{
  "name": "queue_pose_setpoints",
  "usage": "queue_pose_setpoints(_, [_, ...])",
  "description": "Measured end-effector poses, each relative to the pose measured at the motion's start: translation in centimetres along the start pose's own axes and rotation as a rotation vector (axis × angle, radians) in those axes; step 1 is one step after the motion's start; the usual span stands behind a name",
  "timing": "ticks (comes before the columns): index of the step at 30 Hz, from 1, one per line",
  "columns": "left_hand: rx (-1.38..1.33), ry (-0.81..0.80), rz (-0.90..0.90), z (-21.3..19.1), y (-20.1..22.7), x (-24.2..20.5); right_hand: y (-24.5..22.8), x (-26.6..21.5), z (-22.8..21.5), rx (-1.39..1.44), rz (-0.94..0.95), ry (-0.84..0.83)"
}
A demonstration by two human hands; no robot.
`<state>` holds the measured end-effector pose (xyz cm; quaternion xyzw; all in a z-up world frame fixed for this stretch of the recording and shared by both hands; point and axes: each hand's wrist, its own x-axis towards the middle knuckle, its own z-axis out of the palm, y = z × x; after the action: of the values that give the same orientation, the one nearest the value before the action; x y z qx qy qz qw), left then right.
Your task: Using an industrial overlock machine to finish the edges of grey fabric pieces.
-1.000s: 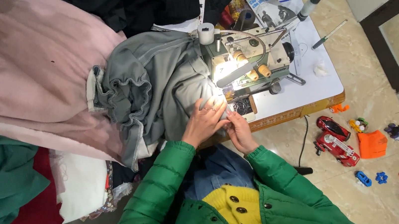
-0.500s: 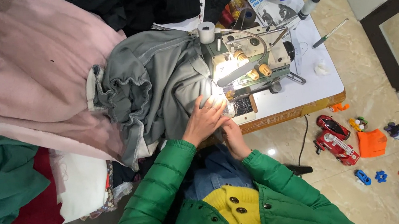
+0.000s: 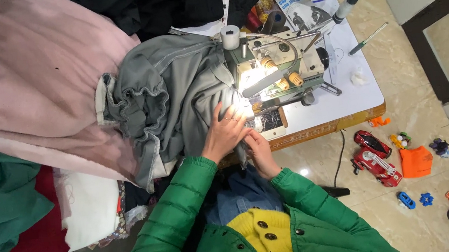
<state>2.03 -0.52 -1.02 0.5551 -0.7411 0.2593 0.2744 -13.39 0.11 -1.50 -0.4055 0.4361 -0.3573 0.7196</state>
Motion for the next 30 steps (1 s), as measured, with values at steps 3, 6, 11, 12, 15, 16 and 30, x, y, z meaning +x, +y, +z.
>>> queue_pose_setpoints(3, [0.004, 0.030, 0.005, -0.1, -0.8, 0.4, -3.6, -1.7, 1.8, -0.029, 0.000, -0.031])
queue_pose_setpoints(6, [-0.026, 0.051, 0.023, -0.6, -1.9, 0.9, -2.8, -1.3, 1.7, 0.014, 0.014, -0.039])
queue_pose_setpoints(11, [-0.046, 0.058, 0.028, -1.0, -2.8, 0.9, -2.1, -0.9, 1.2, 0.023, 0.025, -0.045])
queue_pose_setpoints(12, [-0.051, 0.061, 0.027, -0.9, -2.9, 0.9, -2.3, -1.1, 1.2, 0.025, 0.027, -0.045])
queue_pose_setpoints(15, [-0.059, 0.074, 0.009, -0.9, -3.4, 1.4, -2.1, -1.1, 1.2, 0.012, 0.020, -0.036])
queue_pose_setpoints(16, [-0.059, 0.075, 0.008, -0.4, -3.6, 1.2, -2.7, -1.2, 1.5, 0.011, 0.019, -0.036])
queue_pose_setpoints(30, [-0.010, -0.133, -0.270, 0.9, -4.0, 1.2, -4.9, 1.8, -7.5, -0.531, -0.402, 0.229])
